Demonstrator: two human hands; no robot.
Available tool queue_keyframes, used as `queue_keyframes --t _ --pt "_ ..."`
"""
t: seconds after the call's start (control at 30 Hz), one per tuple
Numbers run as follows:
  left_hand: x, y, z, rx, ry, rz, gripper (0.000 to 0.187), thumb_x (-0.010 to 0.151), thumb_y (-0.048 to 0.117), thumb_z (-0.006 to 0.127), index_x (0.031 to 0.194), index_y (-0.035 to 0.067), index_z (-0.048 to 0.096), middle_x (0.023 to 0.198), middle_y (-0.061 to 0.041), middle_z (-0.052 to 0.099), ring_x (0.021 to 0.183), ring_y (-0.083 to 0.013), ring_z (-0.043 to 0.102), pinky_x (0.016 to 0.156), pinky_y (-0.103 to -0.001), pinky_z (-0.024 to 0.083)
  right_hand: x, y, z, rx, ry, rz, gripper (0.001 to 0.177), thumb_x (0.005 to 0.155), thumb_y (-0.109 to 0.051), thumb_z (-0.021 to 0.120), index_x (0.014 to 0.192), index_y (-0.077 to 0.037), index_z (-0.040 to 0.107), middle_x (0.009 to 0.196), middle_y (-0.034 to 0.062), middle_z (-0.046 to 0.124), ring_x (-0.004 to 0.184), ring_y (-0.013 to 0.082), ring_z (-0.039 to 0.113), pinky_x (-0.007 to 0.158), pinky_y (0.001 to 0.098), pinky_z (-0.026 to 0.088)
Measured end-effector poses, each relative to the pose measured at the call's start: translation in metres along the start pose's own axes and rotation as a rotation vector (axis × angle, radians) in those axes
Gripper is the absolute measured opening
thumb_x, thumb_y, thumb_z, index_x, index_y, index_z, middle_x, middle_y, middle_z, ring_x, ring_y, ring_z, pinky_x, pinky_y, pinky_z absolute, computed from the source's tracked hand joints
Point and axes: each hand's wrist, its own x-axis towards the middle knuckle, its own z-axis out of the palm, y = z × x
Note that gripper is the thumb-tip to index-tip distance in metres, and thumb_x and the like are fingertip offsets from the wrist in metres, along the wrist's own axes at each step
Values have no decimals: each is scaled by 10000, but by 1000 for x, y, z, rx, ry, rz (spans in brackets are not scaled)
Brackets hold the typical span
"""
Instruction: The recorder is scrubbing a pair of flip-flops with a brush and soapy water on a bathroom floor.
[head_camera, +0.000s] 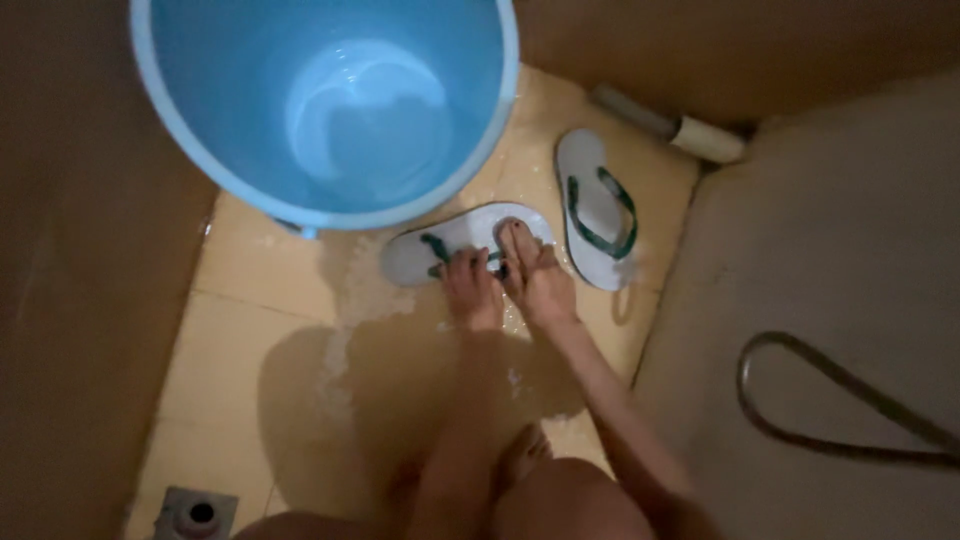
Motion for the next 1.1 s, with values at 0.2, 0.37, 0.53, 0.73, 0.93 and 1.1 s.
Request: queue_keyframes --t 0.2,0.37,0.53,0.73,0.93,1.1 --pt "55 23 -12 253 -384 13 157 926 237 659 883 87 678 894 -99 698 967 -288 655 1114 -619 379 -6 31 -44 295 -26 350 566 1052 -419 581 1553 -180 471 1359 271 621 1162 455 639 934 501 550" --pt "64 22 36 15 -548 -231 221 959 207 613 1091 81 739 995 -166 718 970 -368 666 954 -530 482 -32 79 -18 536 151 196 649 1044 -396 612 1580 -91 410 1417 273 601 1238 422 642 1013 495 549" --pt "69 10 55 -91 -482 -207 359 933 268 673 1111 -43 690 1077 -268 693 1030 -447 637 910 -534 498 -59 67 -20 587 59 231 655 978 -373 637 1541 -91 458 1243 240 706 1077 382 728 921 471 594" --pt "103 -13 48 -158 -334 86 348 943 44 528 1250 18 687 1366 -178 653 1350 -370 578 1180 -447 439 -50 27 -10 210 -23 100 579 962 -314 698 1483 -115 542 1104 282 661 878 434 689 722 480 586" --pt "96 -9 54 -355 -560 -28 357 1023 89 493 1340 -9 624 1574 -198 467 1482 -363 377 1210 -433 311 -3 19 6 142 28 -58 578 901 -170 674 1470 -106 594 1030 241 652 804 392 662 677 461 564" --pt "119 -6 43 -377 -587 -64 345 1000 153 539 1304 34 650 1571 -151 467 1486 -357 378 1195 -411 324 -58 37 -25 159 207 -121 486 979 -220 656 1458 -194 580 1372 132 672 1048 374 704 815 423 606"
